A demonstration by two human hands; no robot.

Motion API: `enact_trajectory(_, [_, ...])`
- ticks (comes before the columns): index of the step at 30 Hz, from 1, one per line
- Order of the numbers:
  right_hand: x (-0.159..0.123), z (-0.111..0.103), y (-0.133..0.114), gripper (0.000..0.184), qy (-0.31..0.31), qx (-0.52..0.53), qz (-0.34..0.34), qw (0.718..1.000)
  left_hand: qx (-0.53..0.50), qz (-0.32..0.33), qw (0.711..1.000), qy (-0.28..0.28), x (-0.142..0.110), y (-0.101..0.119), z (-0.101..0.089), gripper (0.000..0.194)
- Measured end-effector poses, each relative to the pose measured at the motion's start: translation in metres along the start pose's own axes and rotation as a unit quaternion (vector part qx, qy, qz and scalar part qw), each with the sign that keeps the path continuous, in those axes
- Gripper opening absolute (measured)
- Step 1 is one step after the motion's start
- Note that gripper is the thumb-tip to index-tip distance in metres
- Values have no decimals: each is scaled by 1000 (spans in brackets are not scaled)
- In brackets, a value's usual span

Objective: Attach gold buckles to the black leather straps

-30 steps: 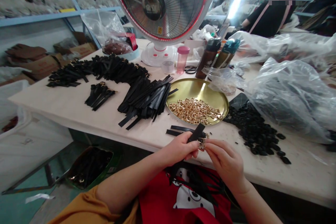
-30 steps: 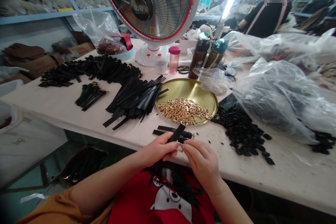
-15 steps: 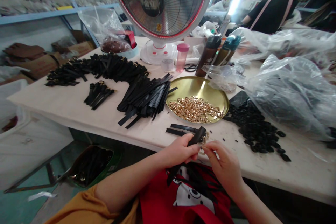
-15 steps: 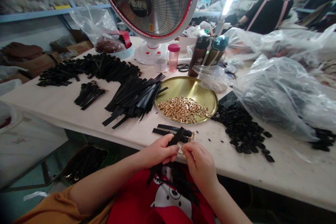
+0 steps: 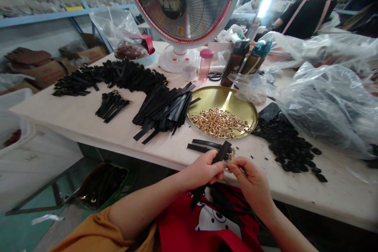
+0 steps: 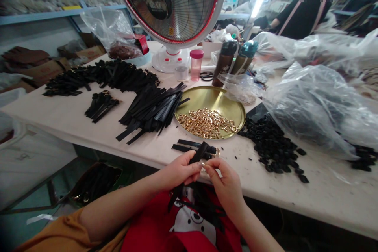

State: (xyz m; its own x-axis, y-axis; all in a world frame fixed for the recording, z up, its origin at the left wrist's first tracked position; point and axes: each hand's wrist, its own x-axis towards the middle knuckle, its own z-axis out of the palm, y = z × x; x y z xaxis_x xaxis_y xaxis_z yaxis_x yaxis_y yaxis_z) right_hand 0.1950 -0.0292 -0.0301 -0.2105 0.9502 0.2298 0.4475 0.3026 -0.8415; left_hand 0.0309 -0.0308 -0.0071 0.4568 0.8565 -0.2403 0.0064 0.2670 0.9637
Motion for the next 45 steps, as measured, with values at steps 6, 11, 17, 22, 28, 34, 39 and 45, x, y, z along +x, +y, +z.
enact_trajectory(6, [4,-4,0,28,-110,216,166,956,138,58,987,53,-4,10,-1,20])
enact_trajectory(11, [0,2,-4,19,-145,404,229,873,204,99,971,75,-4,9,0,20])
enact_trajectory(17, [-4,3,-7,17,-164,431,236,855,223,88,969,61,-5,4,1,18])
enact_trajectory(22, [-11,6,-6,21,-140,414,238,868,219,79,971,61,-7,-2,3,21])
enact_trajectory(28, [-13,9,-10,22,-96,335,203,915,167,48,983,50,-7,-4,3,17])
enact_trajectory(34, [-12,12,-5,22,-67,230,137,961,89,9,995,33,-7,-1,2,20])
enact_trajectory(39, [-14,6,4,19,-9,-10,1,1000,135,4,989,66,-6,1,1,17])
enact_trajectory(45, [-7,-3,5,16,3,-247,-207,947,140,-18,988,69,-5,3,2,11])
